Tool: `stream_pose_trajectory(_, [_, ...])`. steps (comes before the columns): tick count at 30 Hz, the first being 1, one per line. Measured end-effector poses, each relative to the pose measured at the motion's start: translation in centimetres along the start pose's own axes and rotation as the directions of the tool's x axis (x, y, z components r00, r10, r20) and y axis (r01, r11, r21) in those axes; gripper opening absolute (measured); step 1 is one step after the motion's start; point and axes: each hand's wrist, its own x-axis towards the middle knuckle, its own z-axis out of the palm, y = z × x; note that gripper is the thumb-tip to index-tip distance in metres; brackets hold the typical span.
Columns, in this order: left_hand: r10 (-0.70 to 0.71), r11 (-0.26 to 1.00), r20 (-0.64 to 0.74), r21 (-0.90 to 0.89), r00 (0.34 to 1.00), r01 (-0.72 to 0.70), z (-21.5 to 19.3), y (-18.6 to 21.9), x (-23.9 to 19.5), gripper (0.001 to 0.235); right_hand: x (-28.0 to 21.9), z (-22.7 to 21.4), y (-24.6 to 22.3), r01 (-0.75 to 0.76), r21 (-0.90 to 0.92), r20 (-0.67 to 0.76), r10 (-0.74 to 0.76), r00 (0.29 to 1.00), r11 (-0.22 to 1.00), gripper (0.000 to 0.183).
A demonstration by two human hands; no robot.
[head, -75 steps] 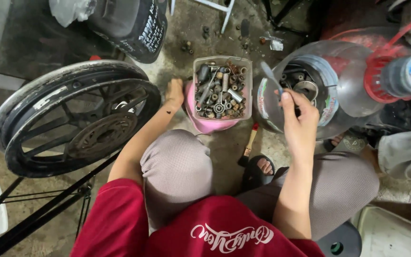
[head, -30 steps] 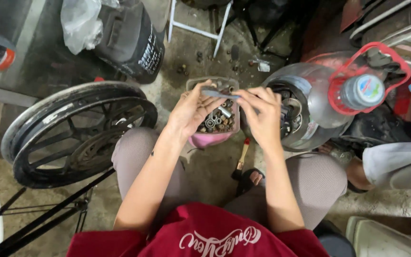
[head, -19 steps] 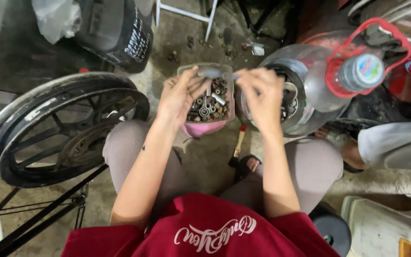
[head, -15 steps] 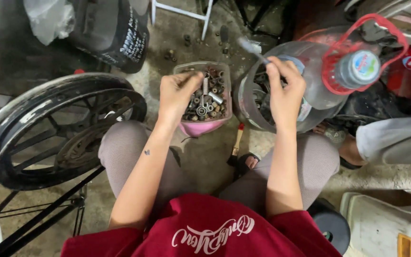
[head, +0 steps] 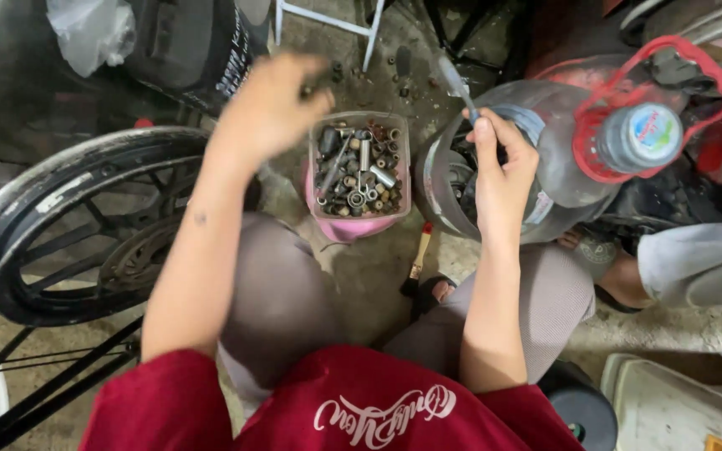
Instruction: Cleaning and sorting small motorcycle engine parts like bolts and nuts from a container using a brush and a screwdriver.
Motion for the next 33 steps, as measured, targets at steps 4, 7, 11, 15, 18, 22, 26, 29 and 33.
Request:
stream_pose_trajectory(4, [0.073,0.990,-0.237,0.133,0.969,-0.042,4.0,-16.2,14.2,0.036,0.2,0.7,0.2,-0.028,0.003,0.027,0.028,0.999,1.000,0.034])
stream_pose_trajectory(7, [-0.114,0.955,-0.177,0.250,0.978,0.156,8.6,-21.8,24.1,0.029,0.2,1.0,0.5,-0.006,-0.045,0.037,0.008,0.999,0.999,0.033])
stream_pose_trajectory(11, [-0.314,0.941,-0.032,0.121,0.949,0.316,19.3,-32.9,29.8,0.049,0.3,0.8,2.1,0.167,-0.041,0.031,-0.166,0.986,0.985,0.021])
stream_pose_trajectory(15, [-0.256,0.947,-0.042,0.191,0.966,0.259,18.5,-31.0,24.3,0.042,0.0,0.9,2.1,0.122,-0.050,0.047,-0.120,0.992,0.991,0.022])
stream_pose_trajectory(18, [-0.230,0.907,-0.018,0.360,0.973,0.221,18.6,-30.4,22.7,0.035,0.0,0.9,2.7,0.083,-0.070,0.066,-0.079,0.995,0.994,0.022])
stream_pose_trajectory(22, [0.069,0.848,-0.196,0.528,0.978,0.046,22.8,-35.4,25.4,0.031,0.0,1.2,2.6,0.060,-0.061,0.066,-0.056,0.996,0.996,0.020])
stream_pose_trajectory(26, [0.066,0.903,-0.194,0.428,0.979,0.024,23.6,-37.0,27.0,0.032,0.0,1.1,2.7,0.028,-0.072,0.071,-0.023,0.997,0.997,0.021])
stream_pose_trajectory(29, [-0.027,0.946,-0.164,0.314,0.986,0.078,22.9,-37.1,27.2,0.030,-0.1,1.1,3.1,0.010,-0.067,0.069,-0.005,0.998,0.998,0.021])
stream_pose_trajectory(33, [-0.512,0.716,-0.177,-0.628,0.841,0.304,24.9,-40.3,30.8,0.040,0.0,1.4,2.8,0.032,-0.061,0.066,-0.028,0.997,0.998,0.020])
